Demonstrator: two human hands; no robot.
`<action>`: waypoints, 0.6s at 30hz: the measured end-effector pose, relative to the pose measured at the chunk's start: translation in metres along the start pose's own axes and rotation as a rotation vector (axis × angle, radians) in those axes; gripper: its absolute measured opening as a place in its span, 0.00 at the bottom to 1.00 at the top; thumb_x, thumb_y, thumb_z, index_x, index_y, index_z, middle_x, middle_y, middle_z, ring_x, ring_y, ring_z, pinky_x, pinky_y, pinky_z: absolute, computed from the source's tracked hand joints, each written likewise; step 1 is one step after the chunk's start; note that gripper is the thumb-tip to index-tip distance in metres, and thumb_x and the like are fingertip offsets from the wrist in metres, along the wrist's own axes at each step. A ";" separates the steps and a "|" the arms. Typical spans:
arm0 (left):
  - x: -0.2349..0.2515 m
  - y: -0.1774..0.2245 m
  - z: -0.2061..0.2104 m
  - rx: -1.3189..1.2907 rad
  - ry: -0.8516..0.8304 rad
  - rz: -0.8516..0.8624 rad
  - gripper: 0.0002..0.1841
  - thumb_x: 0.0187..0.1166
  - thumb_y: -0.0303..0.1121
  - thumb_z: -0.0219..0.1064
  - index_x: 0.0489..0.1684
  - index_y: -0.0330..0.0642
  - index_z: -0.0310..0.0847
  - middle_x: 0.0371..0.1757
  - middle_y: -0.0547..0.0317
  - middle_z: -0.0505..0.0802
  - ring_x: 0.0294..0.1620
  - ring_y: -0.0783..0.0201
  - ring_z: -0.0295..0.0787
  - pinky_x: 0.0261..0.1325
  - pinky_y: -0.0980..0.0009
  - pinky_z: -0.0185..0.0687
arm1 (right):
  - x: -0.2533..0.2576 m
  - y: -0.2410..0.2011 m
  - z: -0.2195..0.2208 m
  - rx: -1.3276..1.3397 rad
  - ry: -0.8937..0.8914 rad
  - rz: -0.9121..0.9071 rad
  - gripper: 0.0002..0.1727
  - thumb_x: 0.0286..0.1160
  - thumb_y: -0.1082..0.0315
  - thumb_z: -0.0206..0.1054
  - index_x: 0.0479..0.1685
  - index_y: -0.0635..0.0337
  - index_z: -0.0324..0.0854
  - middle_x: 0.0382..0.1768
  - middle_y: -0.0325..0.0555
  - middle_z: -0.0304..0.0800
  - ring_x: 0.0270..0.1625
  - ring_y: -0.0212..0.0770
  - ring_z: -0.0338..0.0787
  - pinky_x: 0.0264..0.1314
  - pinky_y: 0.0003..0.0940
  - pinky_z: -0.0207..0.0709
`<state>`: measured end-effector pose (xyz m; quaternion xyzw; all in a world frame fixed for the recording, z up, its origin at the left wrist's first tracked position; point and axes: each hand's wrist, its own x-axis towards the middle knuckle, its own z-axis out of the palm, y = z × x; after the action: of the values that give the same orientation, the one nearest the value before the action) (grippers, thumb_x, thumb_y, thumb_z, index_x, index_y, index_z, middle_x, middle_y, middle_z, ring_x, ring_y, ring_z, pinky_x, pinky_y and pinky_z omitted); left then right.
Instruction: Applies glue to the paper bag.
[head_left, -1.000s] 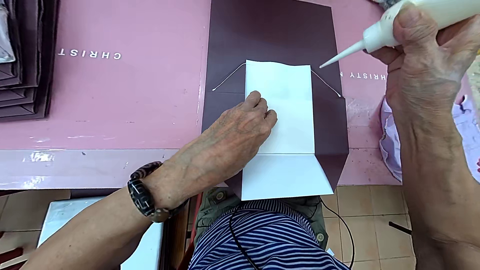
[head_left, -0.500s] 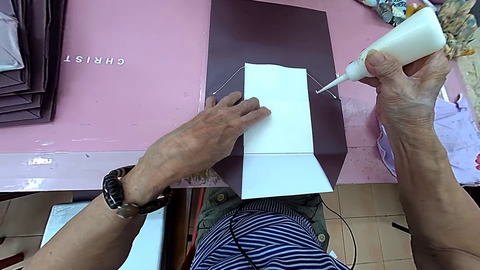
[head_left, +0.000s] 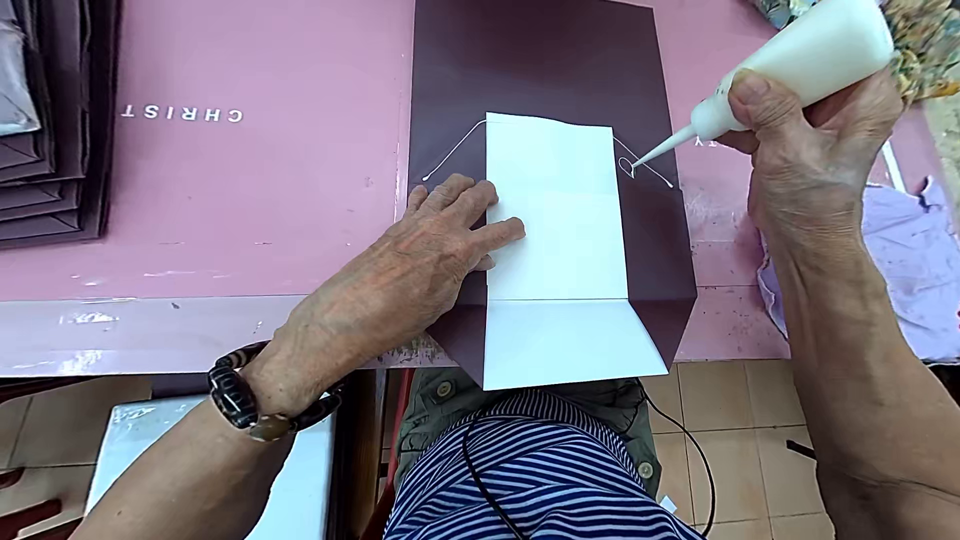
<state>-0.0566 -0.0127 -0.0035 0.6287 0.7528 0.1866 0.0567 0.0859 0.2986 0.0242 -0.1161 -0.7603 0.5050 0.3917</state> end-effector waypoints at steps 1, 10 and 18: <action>-0.001 0.000 -0.002 0.020 -0.009 0.004 0.20 0.84 0.34 0.58 0.73 0.53 0.85 0.75 0.40 0.82 0.80 0.36 0.73 0.77 0.35 0.67 | 0.000 -0.001 0.004 0.004 -0.009 0.004 0.30 0.72 0.65 0.77 0.67 0.61 0.64 0.51 0.38 0.88 0.50 0.39 0.96 0.52 0.40 0.96; -0.009 0.007 0.004 0.100 -0.001 -0.031 0.23 0.89 0.47 0.51 0.77 0.58 0.82 0.80 0.45 0.80 0.84 0.38 0.70 0.76 0.33 0.63 | 0.012 -0.003 0.090 0.157 -0.179 -0.121 0.28 0.72 0.69 0.77 0.64 0.72 0.67 0.49 0.47 0.89 0.51 0.40 0.96 0.55 0.39 0.95; -0.011 0.006 0.005 0.001 0.007 -0.077 0.23 0.86 0.50 0.57 0.71 0.47 0.78 0.80 0.52 0.80 0.87 0.43 0.67 0.82 0.33 0.58 | 0.009 -0.012 0.047 -0.082 -0.217 -0.174 0.28 0.73 0.64 0.76 0.65 0.69 0.69 0.52 0.40 0.89 0.54 0.33 0.93 0.59 0.34 0.91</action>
<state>-0.0472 -0.0217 -0.0082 0.5989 0.7766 0.1859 0.0610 0.0492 0.2664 0.0307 -0.0104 -0.8254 0.4473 0.3443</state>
